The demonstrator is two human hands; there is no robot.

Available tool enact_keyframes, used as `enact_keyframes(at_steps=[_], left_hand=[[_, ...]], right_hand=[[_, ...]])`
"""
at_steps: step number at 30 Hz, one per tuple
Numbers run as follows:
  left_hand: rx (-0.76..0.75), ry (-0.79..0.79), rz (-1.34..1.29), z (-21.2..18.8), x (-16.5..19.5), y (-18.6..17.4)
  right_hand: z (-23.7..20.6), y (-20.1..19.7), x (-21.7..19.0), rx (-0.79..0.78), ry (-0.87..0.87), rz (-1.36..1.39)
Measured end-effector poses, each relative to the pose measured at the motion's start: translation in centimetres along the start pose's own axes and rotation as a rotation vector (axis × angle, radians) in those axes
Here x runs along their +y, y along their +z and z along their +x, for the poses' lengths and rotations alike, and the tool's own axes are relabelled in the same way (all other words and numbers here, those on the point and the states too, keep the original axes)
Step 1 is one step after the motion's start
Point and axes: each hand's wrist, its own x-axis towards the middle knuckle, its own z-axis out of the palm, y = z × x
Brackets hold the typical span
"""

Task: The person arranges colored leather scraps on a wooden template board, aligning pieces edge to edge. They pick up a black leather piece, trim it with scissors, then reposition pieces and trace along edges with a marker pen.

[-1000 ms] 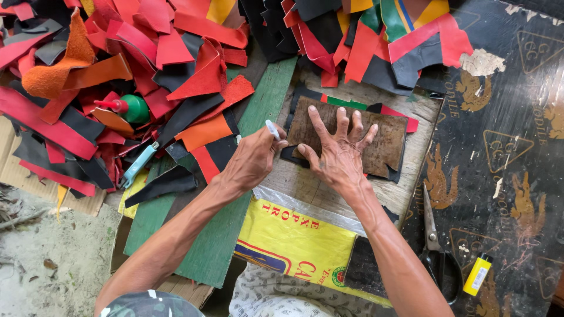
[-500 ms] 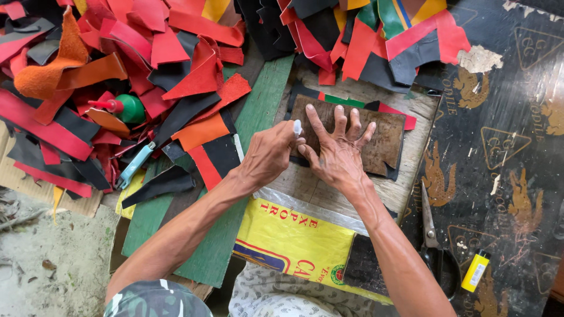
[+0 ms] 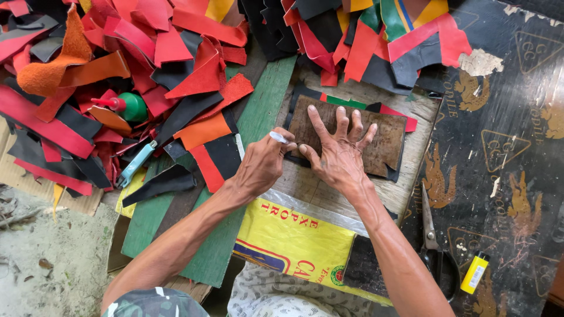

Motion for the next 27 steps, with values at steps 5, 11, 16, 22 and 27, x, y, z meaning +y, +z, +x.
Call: enact_keyframes(at_steps=[5,11,16,22,27], left_hand=[[0.003,0.045,0.000,0.0,0.0,0.0],[-0.065,-0.015,-0.007,-0.9,0.3,-0.6],[-0.080,-0.067,-0.025,-1.3,0.3,-0.5],[-0.054,-0.036,-0.014,-1.1,0.0,-0.6],[-0.036,0.025,0.089,-0.3,0.0,-0.1]], right_hand=[[-0.2,0.0,0.0,0.017,-0.021,0.002],[0.0,0.0,0.0,0.025,-0.009,0.013],[-0.2,0.0,0.0,0.032,-0.018,0.002],[-0.1,0.0,0.0,0.025,-0.015,0.003],[-0.2,0.1,0.0,0.025,-0.009,-0.010]])
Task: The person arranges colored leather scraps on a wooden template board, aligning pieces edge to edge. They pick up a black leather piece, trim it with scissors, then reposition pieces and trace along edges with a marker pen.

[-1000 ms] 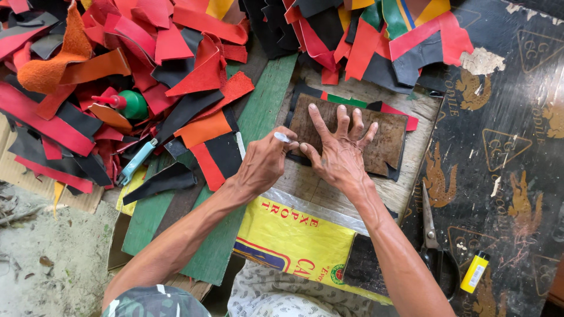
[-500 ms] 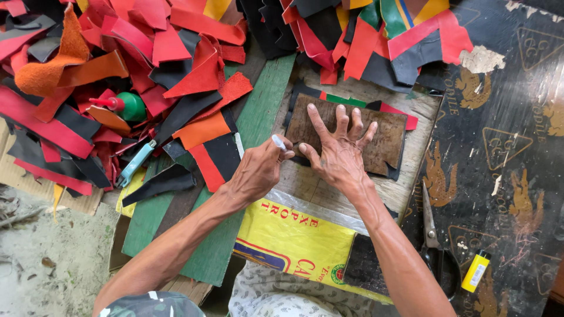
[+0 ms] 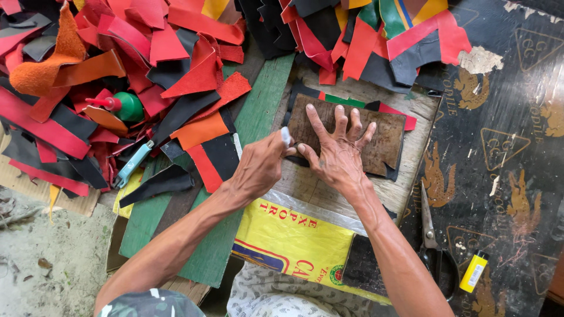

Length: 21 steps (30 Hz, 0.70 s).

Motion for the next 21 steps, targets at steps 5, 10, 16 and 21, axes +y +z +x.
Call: enact_keyframes(at_steps=[5,10,16,21], left_hand=[[0.050,0.036,0.005,2.3,-0.2,0.8],[0.052,0.034,-0.028,2.1,-0.1,0.5],[-0.025,-0.025,-0.040,0.7,-0.5,-0.5],[-0.045,0.011,-0.014,0.9,-0.5,-0.2]], right_hand=[[0.0,0.1,0.0,0.016,-0.004,0.011],[0.0,0.3,0.1,0.032,-0.013,0.015],[-0.1,0.4,0.1,0.046,-0.011,0.025],[-0.3,0.5,0.2,0.084,-0.021,0.025]])
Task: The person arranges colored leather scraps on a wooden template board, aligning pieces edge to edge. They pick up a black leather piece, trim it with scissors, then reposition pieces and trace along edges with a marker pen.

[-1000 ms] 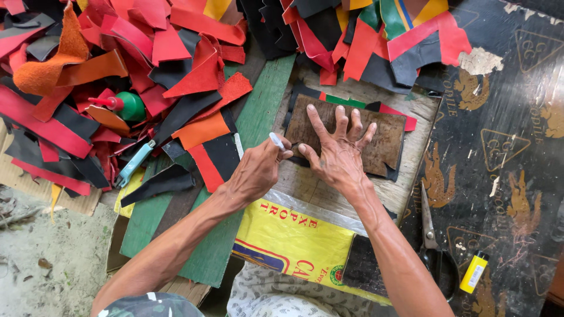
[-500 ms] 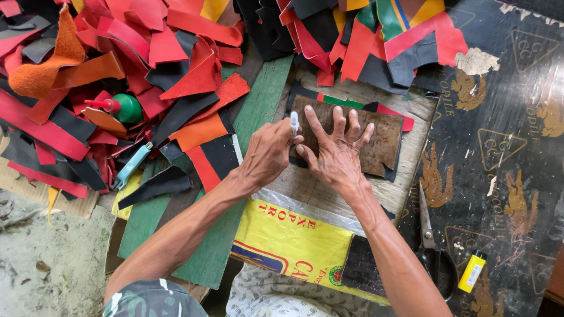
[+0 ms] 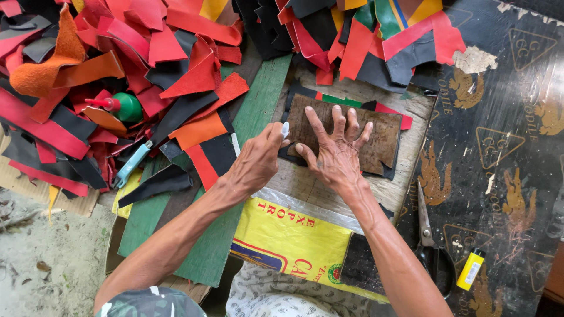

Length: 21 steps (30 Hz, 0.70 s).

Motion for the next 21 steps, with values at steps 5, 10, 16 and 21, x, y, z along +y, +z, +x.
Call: enact_keyframes(at_steps=[5,10,16,21], left_hand=[[-0.054,0.012,0.048,0.5,0.0,-0.6],[-0.186,-0.052,0.106,1.2,0.4,-1.5],[-0.100,-0.057,-0.181,0.6,1.1,-1.1],[-0.156,-0.092,-0.191,0.9,0.6,-1.0]], right_hand=[[-0.2,0.2,0.0,0.002,-0.001,0.016],[0.2,0.0,0.0,-0.027,0.007,0.021],[0.6,-0.4,0.7,-0.127,-0.009,0.047],[-0.1,-0.9,1.1,-0.092,-0.012,0.044]])
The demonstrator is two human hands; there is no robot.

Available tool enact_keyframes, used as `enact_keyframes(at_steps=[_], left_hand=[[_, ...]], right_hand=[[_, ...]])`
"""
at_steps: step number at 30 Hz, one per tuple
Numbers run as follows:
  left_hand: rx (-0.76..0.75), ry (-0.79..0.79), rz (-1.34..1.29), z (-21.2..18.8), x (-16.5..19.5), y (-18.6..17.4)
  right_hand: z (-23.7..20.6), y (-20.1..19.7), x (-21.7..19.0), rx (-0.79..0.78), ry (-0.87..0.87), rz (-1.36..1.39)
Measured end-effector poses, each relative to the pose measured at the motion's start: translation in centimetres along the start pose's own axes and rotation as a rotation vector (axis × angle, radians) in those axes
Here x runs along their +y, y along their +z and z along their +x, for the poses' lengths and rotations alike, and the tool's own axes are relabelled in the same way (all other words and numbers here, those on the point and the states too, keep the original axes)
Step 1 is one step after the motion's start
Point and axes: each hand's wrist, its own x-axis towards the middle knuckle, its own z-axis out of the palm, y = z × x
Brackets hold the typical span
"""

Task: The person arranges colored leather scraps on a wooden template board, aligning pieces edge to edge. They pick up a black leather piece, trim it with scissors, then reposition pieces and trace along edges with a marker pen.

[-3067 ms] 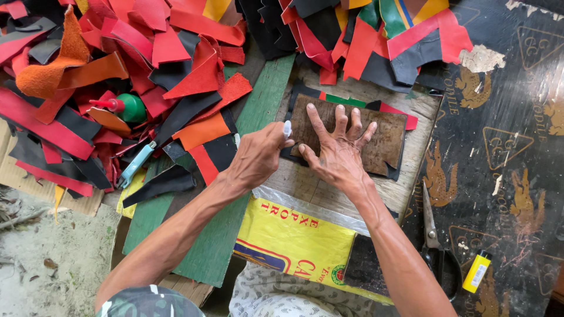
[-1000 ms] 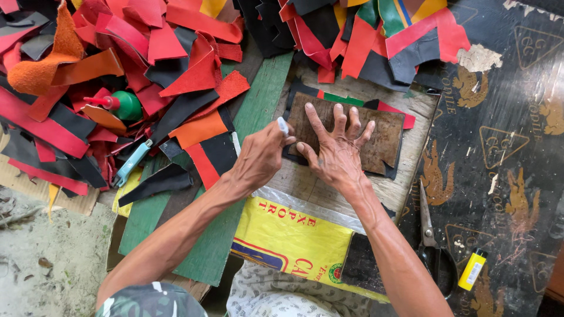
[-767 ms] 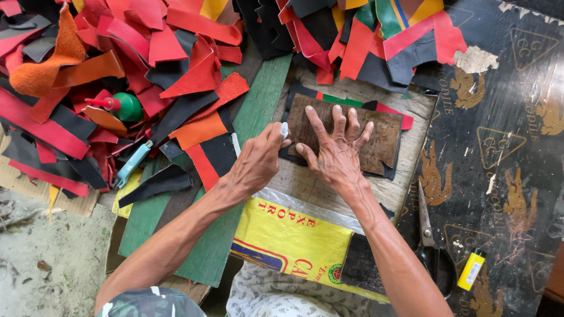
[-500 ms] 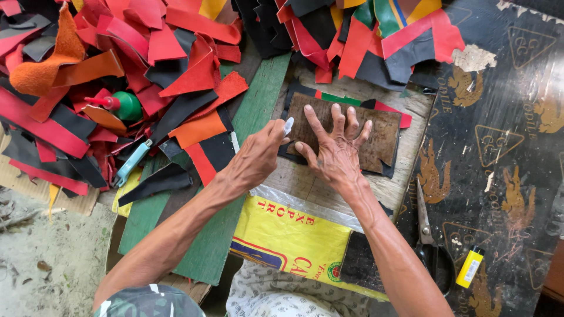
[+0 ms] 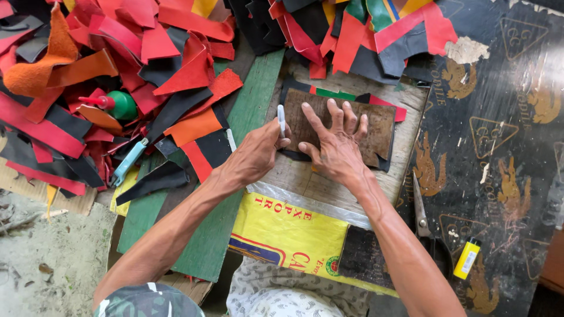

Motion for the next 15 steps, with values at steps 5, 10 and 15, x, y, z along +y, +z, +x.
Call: enact_keyframes(at_steps=[5,10,15], left_hand=[[0.005,0.052,0.008,-0.2,-0.3,-0.1],[0.024,0.117,0.101,0.0,-0.4,0.3],[-0.003,0.127,0.219,0.7,-0.6,1.2]], right_hand=[[-0.5,0.3,0.5,0.070,-0.010,0.103],[-0.3,0.1,2.3,-0.002,-0.082,0.089],[-0.4,0.8,2.8,-0.022,-0.066,0.066]])
